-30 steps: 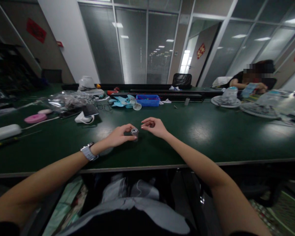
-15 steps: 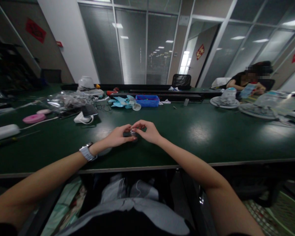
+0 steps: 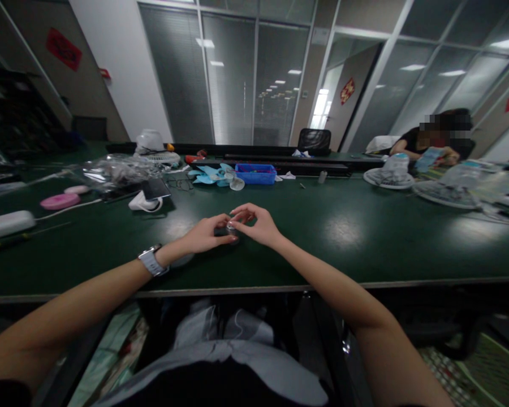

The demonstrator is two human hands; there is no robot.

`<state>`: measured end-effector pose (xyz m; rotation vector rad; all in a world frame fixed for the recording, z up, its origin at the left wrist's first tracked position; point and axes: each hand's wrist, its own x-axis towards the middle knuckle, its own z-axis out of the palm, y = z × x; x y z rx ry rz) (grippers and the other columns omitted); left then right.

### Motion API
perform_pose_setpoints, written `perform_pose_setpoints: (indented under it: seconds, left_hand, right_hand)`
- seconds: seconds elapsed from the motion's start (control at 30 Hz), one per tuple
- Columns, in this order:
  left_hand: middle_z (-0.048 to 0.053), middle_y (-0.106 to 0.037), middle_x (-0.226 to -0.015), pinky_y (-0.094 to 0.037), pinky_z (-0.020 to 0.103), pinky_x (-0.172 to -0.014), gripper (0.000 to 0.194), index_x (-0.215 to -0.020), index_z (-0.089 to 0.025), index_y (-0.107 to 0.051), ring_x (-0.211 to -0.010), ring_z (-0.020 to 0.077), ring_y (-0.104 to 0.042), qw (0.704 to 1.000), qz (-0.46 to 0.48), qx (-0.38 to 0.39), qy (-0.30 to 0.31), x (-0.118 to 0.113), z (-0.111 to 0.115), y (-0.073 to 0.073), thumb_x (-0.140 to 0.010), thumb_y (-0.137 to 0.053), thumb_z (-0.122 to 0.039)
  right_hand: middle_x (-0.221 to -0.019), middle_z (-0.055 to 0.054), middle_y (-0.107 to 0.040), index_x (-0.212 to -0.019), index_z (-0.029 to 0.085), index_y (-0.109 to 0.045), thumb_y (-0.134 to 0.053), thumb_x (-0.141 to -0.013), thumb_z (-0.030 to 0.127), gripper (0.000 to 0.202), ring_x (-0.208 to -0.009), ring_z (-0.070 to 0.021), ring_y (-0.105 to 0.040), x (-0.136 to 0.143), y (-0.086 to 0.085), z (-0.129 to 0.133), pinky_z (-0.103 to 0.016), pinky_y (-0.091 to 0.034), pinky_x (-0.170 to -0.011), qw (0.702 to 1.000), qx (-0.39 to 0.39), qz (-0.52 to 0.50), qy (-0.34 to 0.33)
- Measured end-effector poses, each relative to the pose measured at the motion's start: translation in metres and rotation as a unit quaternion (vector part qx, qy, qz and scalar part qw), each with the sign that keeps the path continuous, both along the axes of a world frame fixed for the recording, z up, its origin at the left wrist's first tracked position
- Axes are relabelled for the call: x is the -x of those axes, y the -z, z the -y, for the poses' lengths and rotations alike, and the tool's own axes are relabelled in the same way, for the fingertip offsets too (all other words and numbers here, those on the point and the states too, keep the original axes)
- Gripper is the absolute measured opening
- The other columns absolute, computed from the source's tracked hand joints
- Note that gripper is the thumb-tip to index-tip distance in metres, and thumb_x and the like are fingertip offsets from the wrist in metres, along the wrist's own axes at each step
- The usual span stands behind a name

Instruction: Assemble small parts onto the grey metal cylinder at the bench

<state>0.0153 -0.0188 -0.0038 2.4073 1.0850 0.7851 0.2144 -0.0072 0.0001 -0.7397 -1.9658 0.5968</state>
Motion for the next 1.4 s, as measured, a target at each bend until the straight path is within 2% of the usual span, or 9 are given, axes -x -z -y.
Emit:
perform_pose_setpoints:
  seconds: [0.23,0.37,0.47,0.57,0.7,0.83,0.97,1.23,1.4]
  left_hand:
    - [0.006,-0.068,-0.099,-0.049,0.032,-0.078,0.041,-0.104,-0.018,-0.059,-0.091,0.0221,-0.064,1.000,-0.004,-0.011,-0.001,0.000,-0.001,0.001,-0.077,-0.064,-0.048]
    - [0.005,-0.069,-0.099,-0.049,0.031,-0.080,0.038,-0.105,-0.019,-0.059,-0.093,0.0211,-0.065,1.000,0.008,0.001,0.001,0.000,0.001,-0.001,-0.077,-0.066,-0.044]
    - [0.004,-0.070,-0.101,-0.050,0.031,-0.082,0.037,-0.106,-0.019,-0.059,-0.094,0.0203,-0.065,1.000,0.017,0.015,0.006,-0.001,0.002,-0.002,-0.077,-0.066,-0.041]
    - [0.005,-0.070,-0.102,-0.050,0.031,-0.083,0.036,-0.105,-0.019,-0.060,-0.096,0.0203,-0.065,1.000,0.018,0.018,0.009,-0.001,0.003,-0.003,-0.077,-0.067,-0.041]
    - [0.006,-0.069,-0.101,-0.050,0.032,-0.083,0.038,-0.107,-0.019,-0.060,-0.095,0.0209,-0.065,1.000,0.006,0.010,0.005,0.000,0.002,-0.002,-0.077,-0.067,-0.042]
    - [0.005,-0.069,-0.101,-0.050,0.032,-0.082,0.040,-0.108,-0.019,-0.060,-0.094,0.0211,-0.064,1.000,-0.002,-0.010,0.004,0.000,0.001,-0.001,-0.077,-0.066,-0.044]
    - [0.005,-0.069,-0.100,-0.050,0.032,-0.081,0.039,-0.108,-0.020,-0.060,-0.092,0.0209,-0.064,1.000,-0.011,-0.016,0.001,0.000,0.001,0.000,-0.077,-0.066,-0.044]
    - [0.005,-0.069,-0.104,-0.048,0.032,-0.083,0.041,-0.110,-0.019,-0.061,-0.093,0.0215,-0.063,0.998,-0.042,-0.049,0.003,0.001,0.000,0.000,-0.080,-0.063,-0.046]
    - [0.008,-0.068,-0.101,-0.047,0.031,-0.076,0.047,-0.113,-0.016,-0.060,-0.089,0.0226,-0.063,0.994,-0.079,-0.070,-0.018,0.001,-0.001,0.000,-0.081,-0.059,-0.052]
  right_hand:
    - [-0.081,-0.004,-0.072,-0.097,0.017,-0.060,-0.072,-0.074,0.036,0.033,-0.073,-0.0157,-0.067,0.002,-0.002,-0.002,-0.028,-0.048,-0.066,0.999,0.018,-0.041,-0.007]
    - [-0.083,-0.005,-0.072,-0.098,0.017,-0.058,-0.075,-0.071,0.038,0.038,-0.073,-0.0151,-0.066,-0.012,-0.003,-0.013,-0.028,-0.048,-0.066,0.997,0.042,-0.055,0.011]
    - [-0.083,-0.006,-0.072,-0.095,0.016,-0.058,-0.077,-0.068,0.037,0.039,-0.076,-0.0162,-0.067,-0.031,0.000,-0.025,-0.029,-0.048,-0.068,0.992,0.119,0.004,-0.044]
    - [-0.085,-0.007,-0.072,-0.088,0.013,-0.060,-0.078,-0.065,0.037,0.038,-0.076,-0.0158,-0.067,-0.046,0.004,-0.035,-0.029,-0.048,-0.069,0.972,0.189,0.102,-0.094]
    - [-0.090,-0.008,-0.072,-0.098,0.013,-0.061,-0.079,-0.064,0.036,0.045,-0.078,-0.0148,-0.067,-0.053,0.006,-0.041,-0.030,-0.049,-0.072,0.946,0.241,0.165,-0.139]
    - [-0.095,-0.009,-0.072,-0.105,0.013,-0.061,-0.081,-0.060,0.034,0.053,-0.080,-0.0151,-0.066,-0.052,0.006,-0.042,-0.029,-0.049,-0.071,0.945,0.226,0.186,-0.144]
    - [-0.092,-0.009,-0.073,-0.101,0.013,-0.063,-0.080,-0.062,0.037,0.048,-0.076,-0.0149,-0.067,-0.051,0.009,-0.042,-0.029,-0.049,-0.069,0.951,0.224,0.173,-0.126]
    - [-0.093,-0.008,-0.073,-0.098,0.016,-0.059,-0.078,-0.068,0.034,0.039,-0.086,-0.0174,-0.069,-0.027,0.003,-0.024,-0.032,-0.052,-0.077,0.983,0.160,-0.057,-0.065]
    - [-0.092,-0.007,-0.073,-0.096,0.017,-0.060,-0.073,-0.073,0.039,0.034,-0.071,-0.0142,-0.065,-0.005,0.000,-0.004,-0.027,-0.048,-0.062,0.991,0.107,-0.055,-0.058]
